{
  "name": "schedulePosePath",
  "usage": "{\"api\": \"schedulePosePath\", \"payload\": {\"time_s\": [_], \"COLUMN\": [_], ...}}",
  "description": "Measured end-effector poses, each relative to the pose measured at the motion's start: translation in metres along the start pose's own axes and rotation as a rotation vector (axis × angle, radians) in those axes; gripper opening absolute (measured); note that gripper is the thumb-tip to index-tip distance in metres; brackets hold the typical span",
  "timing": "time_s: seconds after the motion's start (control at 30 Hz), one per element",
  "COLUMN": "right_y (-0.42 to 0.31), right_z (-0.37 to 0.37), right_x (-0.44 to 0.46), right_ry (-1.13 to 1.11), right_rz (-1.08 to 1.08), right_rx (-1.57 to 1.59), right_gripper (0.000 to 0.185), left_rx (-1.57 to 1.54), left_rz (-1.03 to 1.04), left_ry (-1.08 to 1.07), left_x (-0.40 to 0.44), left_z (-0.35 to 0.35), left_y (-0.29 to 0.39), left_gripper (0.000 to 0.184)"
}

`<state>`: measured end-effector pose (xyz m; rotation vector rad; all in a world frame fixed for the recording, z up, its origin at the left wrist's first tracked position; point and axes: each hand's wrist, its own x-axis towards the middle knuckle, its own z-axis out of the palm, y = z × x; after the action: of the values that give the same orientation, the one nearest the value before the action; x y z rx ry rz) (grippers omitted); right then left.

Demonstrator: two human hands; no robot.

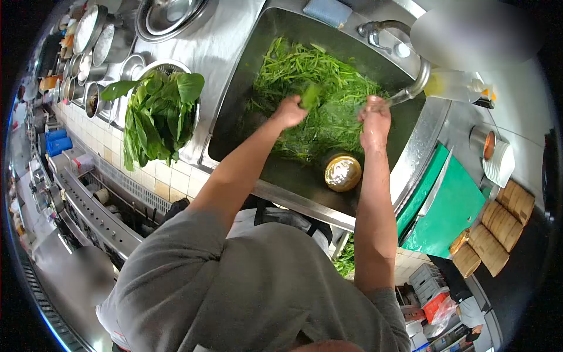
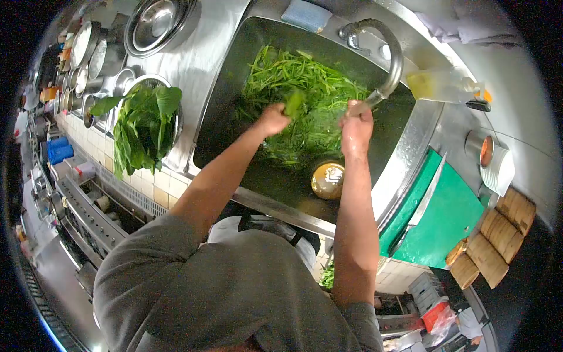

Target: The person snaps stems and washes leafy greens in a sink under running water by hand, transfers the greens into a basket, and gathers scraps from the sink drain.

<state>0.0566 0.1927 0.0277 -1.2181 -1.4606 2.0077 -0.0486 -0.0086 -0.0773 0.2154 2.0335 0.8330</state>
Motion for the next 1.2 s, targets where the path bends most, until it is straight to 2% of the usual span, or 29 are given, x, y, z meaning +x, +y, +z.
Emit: {"api": "schedulePosePath", "payload": {"time_s": [0.03, 0.07, 0.1, 0.17, 0.2, 0.27, 0.3, 0.37, 0.4, 0.43, 0.5, 0.53, 0.57, 0.63, 0.67, 0.7, 0.77, 0.8, 0.83, 0.9, 0.93, 0.97, 1.03, 1.07, 1.13, 1.2], "right_y": [-0.003, -0.006, -0.005, 0.007, 0.028, 0.083, 0.097, 0.12, 0.12, 0.112, 0.091, 0.086, 0.083, 0.075, 0.067, 0.066, 0.069, 0.068, 0.07, 0.073, 0.064, 0.055, 0.025, 0.025, 0.019, -0.001], "right_z": [0.001, 0.004, 0.009, 0.019, 0.023, 0.034, 0.043, 0.058, 0.063, 0.067, 0.069, 0.056, 0.048, 0.031, 0.023, 0.018, 0.005, -0.003, -0.014, -0.036, -0.036, -0.036, -0.023, -0.02, -0.01, 0.003], "right_x": [-0.005, -0.007, -0.004, 0.011, 0.028, 0.07, 0.083, 0.097, 0.099, 0.096, 0.092, 0.073, 0.062, 0.036, 0.023, 0.016, 0.001, -0.006, -0.011, -0.009, -0.01, -0.009, -0.017, -0.017, -0.016, -0.03], "right_ry": [-0.015, -0.033, -0.035, -0.254, -0.255, -0.431, -0.433, -0.375, -0.406, -0.412, -0.615, -0.455, -0.453, -0.225, -0.216, -0.214, -0.307, -0.354, -0.342, -0.177, -0.1, -0.055, -0.107, -0.108, -0.263, -0.302], "right_rz": [-0.099, -0.2, -0.206, -0.086, -0.092, -0.373, -0.378, -0.736, -0.562, -0.547, 0.081, -0.096, -0.094, -0.406, -0.446, -0.443, -0.215, -0.201, -0.189, -0.242, -0.286, -0.123, -0.107, -0.108, -0.167, -0.209], "right_rx": [-0.219, -0.437, -0.429, -0.889, -0.88, -1.125, -1.115, -1.282, -1.432, -1.43, -1.648, -1.379, -1.391, -1.104, -1.024, -1.028, -0.989, -1.295, -1.297, -1.146, -1.004, -0.944, -0.832, -0.826, -0.765, -0.666], "right_gripper": [0.016, 0.016, 0.016, 0.023, 0.023, 0.034, 0.034, 0.042, 0.041, 0.041, 0.041, 0.04, 0.04, 0.04, 0.038, 0.038, 0.038, 0.036, 0.036, 0.034, 0.032, 0.031, 0.027, 0.027, 0.023, 0.023], "left_rx": [0.045, 0.152, 0.258, 0.581, 0.589, 0.74, 0.748, 0.429, 0.431, 0.378, 0.318, 0.301, 0.28, 0.241, 0.214, 0.212, 0.116, 0.028, 0.03, 0.112, 0.189, 0.192, -0.443, -0.438, -0.885, -0.855], "left_rz": [0.118, 0.13, 0.141, 0.064, 0.064, 0.254, 0.25, 0.181, 0.171, 0.169, 0.171, 0.13, 0.087, 0.095, 0.102, 0.103, 0.266, 0.152, 0.155, 0.171, 0.371, 0.364, 0.244, 0.245, 0.078, 0.136], "left_ry": [-0.081, -0.122, -0.158, -0.3, -0.291, -0.213, -0.206, -0.117, -0.125, -0.097, -0.075, -0.043, -0.011, -0.052, -0.081, -0.085, -0.003, -0.094, -0.11, -0.115, -0.001, -0.012, -0.031, -0.028, -0.307, -0.321], "left_x": [-0.023, -0.038, -0.05, -0.061, -0.058, -0.047, -0.056, -0.089, -0.099, -0.109, -0.126, -0.133, -0.138, -0.138, -0.136, -0.132, -0.123, -0.123, -0.124, -0.121, -0.114, -0.109, -0.111, -0.116, -0.127, -0.134], "left_z": [0.0, 0.004, 0.005, 0.003, 0.006, 0.014, 0.004, -0.025, -0.036, -0.046, -0.061, -0.067, -0.069, -0.076, -0.078, -0.077, -0.069, -0.071, -0.068, -0.064, -0.057, -0.05, -0.045, -0.046, -0.058, -0.061], "left_y": [0.009, 0.005, -0.001, -0.016, -0.041, -0.101, -0.097, -0.067, -0.061, -0.056, -0.049, -0.047, -0.047, -0.05, -0.05, -0.05, -0.049, -0.033, -0.022, -0.008, -0.015, -0.023, -0.01, -0.003, 0.025, 0.04], "left_gripper": [0.041, 0.04, 0.039, 0.054, 0.054, 0.05, 0.05, 0.053, 0.053, 0.053, 0.054, 0.052, 0.05, 0.046, 0.042, 0.042, 0.032, 0.029, 0.029, 0.032, 0.028, 0.028, 0.032, 0.032, 0.044, 0.046]}}
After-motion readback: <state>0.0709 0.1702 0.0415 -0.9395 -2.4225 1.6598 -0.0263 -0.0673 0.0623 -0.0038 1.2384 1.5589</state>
